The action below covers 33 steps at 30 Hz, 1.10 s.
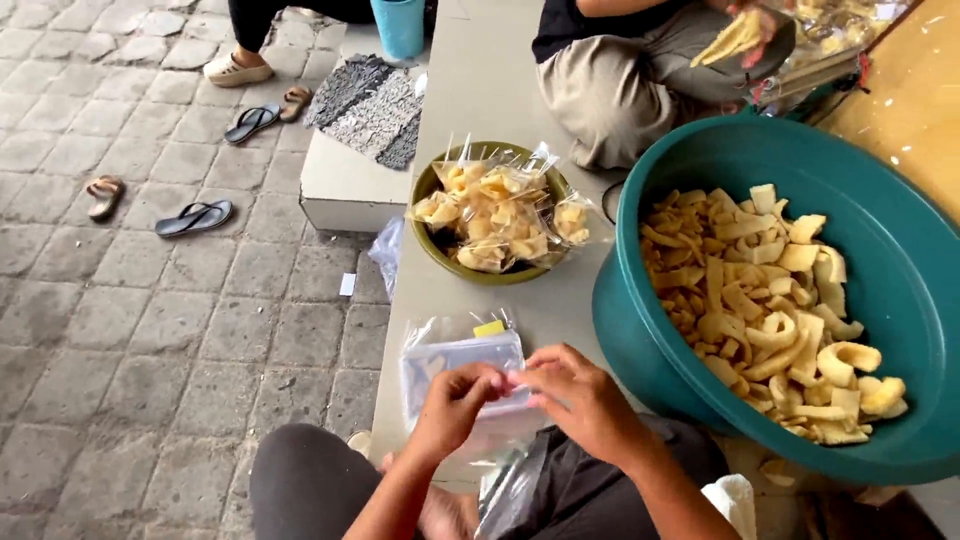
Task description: Manually picking up fried snack pieces from a large basin and placing them into small plastic bags for individual sale.
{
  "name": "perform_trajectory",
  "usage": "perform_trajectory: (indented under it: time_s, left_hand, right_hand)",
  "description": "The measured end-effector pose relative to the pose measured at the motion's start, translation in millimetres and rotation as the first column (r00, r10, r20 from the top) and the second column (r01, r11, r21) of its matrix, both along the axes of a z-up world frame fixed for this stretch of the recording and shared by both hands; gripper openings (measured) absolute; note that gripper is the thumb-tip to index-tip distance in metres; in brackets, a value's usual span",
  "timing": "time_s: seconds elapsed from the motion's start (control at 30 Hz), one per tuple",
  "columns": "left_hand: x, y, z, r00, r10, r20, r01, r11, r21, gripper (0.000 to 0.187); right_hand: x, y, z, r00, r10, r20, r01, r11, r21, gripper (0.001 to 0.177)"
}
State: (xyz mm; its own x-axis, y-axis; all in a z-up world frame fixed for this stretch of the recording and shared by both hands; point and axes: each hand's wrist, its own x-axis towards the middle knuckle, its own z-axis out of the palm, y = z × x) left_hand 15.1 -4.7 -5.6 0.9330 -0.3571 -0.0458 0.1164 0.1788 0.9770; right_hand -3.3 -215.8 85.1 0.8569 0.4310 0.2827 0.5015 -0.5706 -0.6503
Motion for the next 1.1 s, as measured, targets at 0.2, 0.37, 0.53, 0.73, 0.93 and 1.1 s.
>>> perform_trajectory:
  time_s: [0.2, 0.37, 0.53, 0.73, 0.93, 1.1]
  left_hand:
    - [-9.8, 4.4, 27.1, 0.686, -0.071, 0.724, -0.259, 0.906, 0.335, 0.040]
    - [-16.0, 2.0, 82.2, 0.148, -0.310, 0.939, -0.480, 0.808, 0.342, 0.024]
    - [-9.6, 3.1, 90.8, 0.294, -0.256, 0.921, -0.375, 0.855, 0.357, 0.015]
    - [-8.6, 19.5, 64.4, 0.383, -0.234, 0.894, -0.439, 0.805, 0.399, 0.010]
    - [-12.6, 41.5, 4.6, 0.443, -0.203, 0.873, -0.539, 0.718, 0.441, 0.011]
    - [-10.3, 41.5, 0.8, 0.499, -0.222, 0.838, -0.506, 0.710, 0.489, 0.012]
  right_hand:
    - [-5.8, -12.8, 6.2, 0.976, 0.116, 0.183, -0.114, 0.993, -0.025, 0.017]
    - [-13.8, -23.6, 21.9, 0.962, 0.165, 0.219, -0.148, 0.985, -0.090, 0.021]
    - [2.6, -60.1, 28.1, 0.928, 0.163, 0.334, -0.099, 0.974, -0.202, 0.030]
    - [88.3, -162.8, 100.1, 0.673, -0.670, -0.314, 0.294, 0.632, -0.718, 0.044]
    - [100.7, -221.6, 37.6, 0.455, -0.690, -0.564, -0.119, 0.580, -0.806, 0.114]
    - [98.5, -235.4, 7.6, 0.643, -0.653, -0.401, -0.145, 0.411, -0.900, 0.081]
